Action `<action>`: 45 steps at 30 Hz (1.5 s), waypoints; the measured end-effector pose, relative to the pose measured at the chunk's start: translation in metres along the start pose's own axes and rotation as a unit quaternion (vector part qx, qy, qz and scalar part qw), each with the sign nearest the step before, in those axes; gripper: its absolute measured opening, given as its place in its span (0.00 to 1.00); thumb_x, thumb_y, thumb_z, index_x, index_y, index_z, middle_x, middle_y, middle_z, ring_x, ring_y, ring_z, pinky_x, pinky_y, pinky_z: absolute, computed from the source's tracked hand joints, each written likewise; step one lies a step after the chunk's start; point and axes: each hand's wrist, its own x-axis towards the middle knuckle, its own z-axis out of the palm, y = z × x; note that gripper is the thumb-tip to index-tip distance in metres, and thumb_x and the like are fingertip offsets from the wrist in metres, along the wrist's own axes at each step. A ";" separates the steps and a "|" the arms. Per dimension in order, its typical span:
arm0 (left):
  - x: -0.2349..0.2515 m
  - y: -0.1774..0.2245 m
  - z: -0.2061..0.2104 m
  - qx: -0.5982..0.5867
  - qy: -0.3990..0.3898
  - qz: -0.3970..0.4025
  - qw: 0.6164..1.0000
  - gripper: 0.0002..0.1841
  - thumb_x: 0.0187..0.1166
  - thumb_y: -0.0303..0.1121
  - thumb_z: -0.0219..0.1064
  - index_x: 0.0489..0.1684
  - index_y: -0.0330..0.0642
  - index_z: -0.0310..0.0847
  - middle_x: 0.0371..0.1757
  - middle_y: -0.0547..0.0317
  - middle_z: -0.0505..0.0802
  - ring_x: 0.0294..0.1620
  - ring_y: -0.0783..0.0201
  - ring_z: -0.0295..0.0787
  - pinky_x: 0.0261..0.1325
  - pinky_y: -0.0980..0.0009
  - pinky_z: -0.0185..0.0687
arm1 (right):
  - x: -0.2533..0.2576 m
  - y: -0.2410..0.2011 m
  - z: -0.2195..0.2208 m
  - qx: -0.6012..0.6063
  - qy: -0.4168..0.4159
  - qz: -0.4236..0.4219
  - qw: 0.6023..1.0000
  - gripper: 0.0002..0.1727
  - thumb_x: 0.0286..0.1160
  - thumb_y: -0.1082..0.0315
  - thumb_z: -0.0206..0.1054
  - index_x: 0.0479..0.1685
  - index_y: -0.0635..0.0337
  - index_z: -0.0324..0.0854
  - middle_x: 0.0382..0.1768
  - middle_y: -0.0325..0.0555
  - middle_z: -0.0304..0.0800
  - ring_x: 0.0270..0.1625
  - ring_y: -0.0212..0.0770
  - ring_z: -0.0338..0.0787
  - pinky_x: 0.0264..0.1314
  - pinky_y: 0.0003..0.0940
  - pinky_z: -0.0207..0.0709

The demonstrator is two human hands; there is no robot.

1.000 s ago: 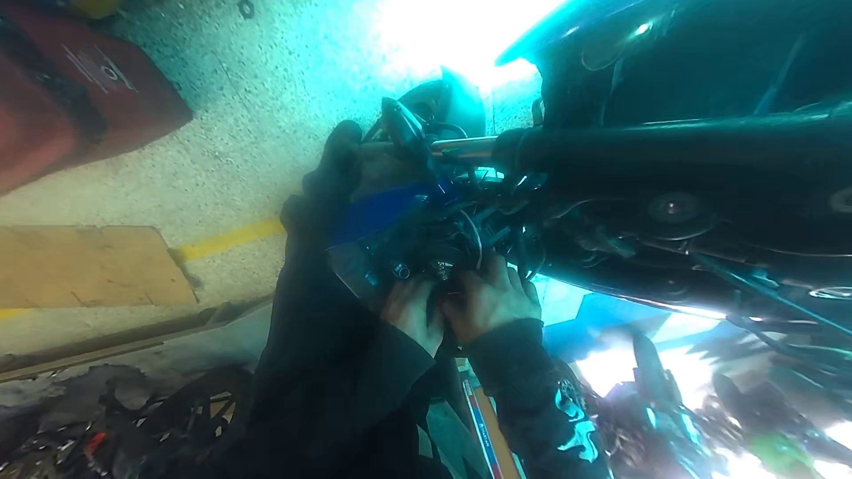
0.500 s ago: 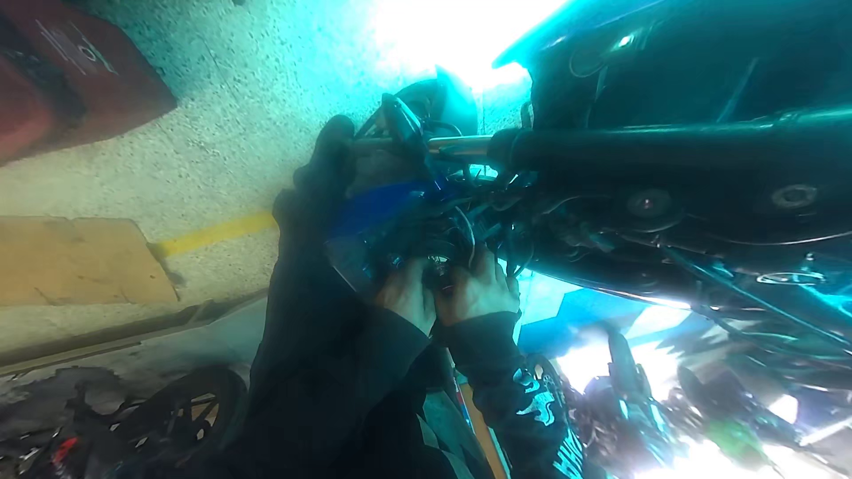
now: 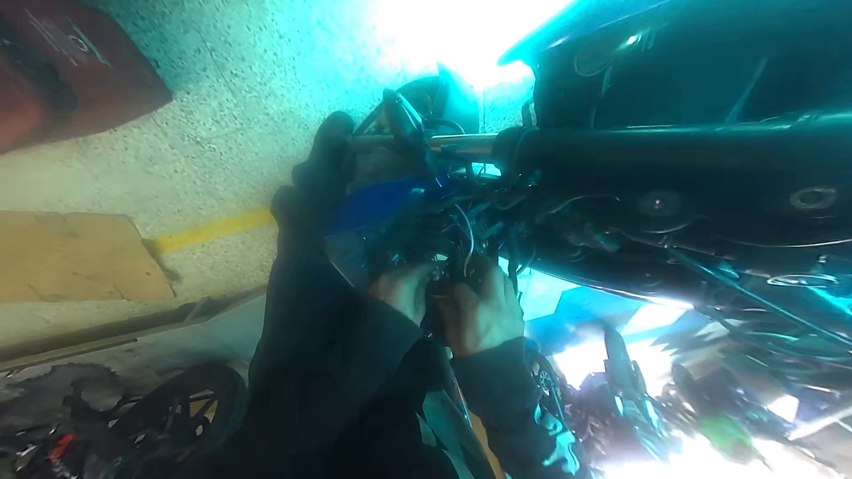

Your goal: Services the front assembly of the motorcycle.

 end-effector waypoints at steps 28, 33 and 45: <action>0.009 0.027 -0.036 -0.424 -0.085 -0.180 0.883 0.25 0.64 0.29 0.78 0.61 0.34 0.78 0.42 0.54 0.93 0.35 0.65 0.91 0.37 0.69 0.91 | -0.005 0.024 0.019 0.139 0.067 0.001 0.988 0.29 0.55 0.32 0.76 0.39 0.47 0.92 0.60 0.43 0.92 0.58 0.53 0.89 0.57 0.62 0.78; 0.013 0.024 -0.042 -0.358 -0.124 -0.133 0.916 0.23 0.57 0.25 0.84 0.55 0.37 0.88 0.44 0.53 0.96 0.44 0.63 0.95 0.49 0.66 0.94 | -0.007 0.021 0.025 0.134 0.121 -0.041 0.983 0.24 0.55 0.36 0.74 0.37 0.44 0.94 0.57 0.40 0.94 0.53 0.50 0.90 0.52 0.56 0.80; 0.021 0.038 -0.077 -0.059 -0.221 -0.005 0.973 0.19 0.51 0.40 0.85 0.43 0.53 0.90 0.34 0.69 0.95 0.35 0.74 0.92 0.41 0.68 0.92 | -0.013 0.025 0.035 0.091 0.135 -0.118 0.980 0.22 0.69 0.31 0.65 0.36 0.33 0.92 0.61 0.35 0.90 0.58 0.47 0.86 0.60 0.53 0.75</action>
